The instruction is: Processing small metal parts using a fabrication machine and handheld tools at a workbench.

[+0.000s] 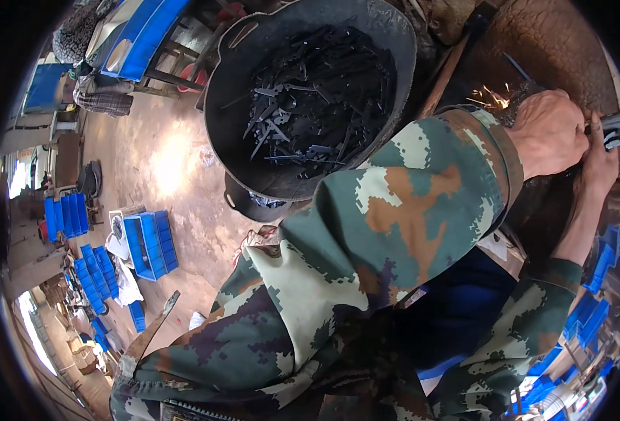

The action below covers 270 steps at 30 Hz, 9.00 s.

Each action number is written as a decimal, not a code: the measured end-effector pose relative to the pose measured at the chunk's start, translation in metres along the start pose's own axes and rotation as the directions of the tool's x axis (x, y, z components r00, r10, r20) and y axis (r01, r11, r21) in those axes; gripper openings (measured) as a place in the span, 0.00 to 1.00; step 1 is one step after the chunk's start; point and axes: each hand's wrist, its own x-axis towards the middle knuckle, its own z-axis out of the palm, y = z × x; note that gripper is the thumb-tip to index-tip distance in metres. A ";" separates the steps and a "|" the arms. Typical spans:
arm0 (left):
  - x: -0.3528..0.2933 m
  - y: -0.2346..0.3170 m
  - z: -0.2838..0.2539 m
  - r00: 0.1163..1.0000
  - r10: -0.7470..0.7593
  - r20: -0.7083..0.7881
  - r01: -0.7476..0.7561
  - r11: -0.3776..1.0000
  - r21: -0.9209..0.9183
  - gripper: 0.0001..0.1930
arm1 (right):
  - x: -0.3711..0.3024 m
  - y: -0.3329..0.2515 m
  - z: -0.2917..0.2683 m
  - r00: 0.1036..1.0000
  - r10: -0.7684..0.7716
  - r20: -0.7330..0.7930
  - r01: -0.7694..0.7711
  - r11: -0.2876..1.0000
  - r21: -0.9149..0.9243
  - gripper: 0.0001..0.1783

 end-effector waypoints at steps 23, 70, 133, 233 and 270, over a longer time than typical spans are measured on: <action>-0.066 -0.065 -0.301 0.966 0.017 0.256 -0.166 0.803 0.573 0.09 | -0.018 -0.012 0.025 0.998 -0.045 -0.043 0.033 0.970 -0.241 0.25; -0.125 -0.128 -0.346 0.881 -0.467 -0.072 0.472 0.879 0.073 0.07 | -0.040 -0.044 0.029 0.995 -0.062 0.074 0.061 0.998 0.018 0.26; -0.015 0.014 -0.036 0.977 -0.129 0.170 0.128 0.992 0.018 0.12 | -0.023 -0.015 0.028 0.998 -0.057 -0.007 0.055 0.982 -0.183 0.19; -0.007 0.013 -0.028 0.952 0.009 0.305 -0.049 0.991 0.124 0.17 | -0.038 -0.031 0.031 0.982 -0.173 -0.080 0.167 0.983 -0.078 0.07; -0.008 0.009 -0.029 0.955 0.013 0.296 -0.062 0.986 0.157 0.19 | -0.038 -0.025 0.034 0.985 -0.159 -0.069 0.155 0.986 -0.060 0.09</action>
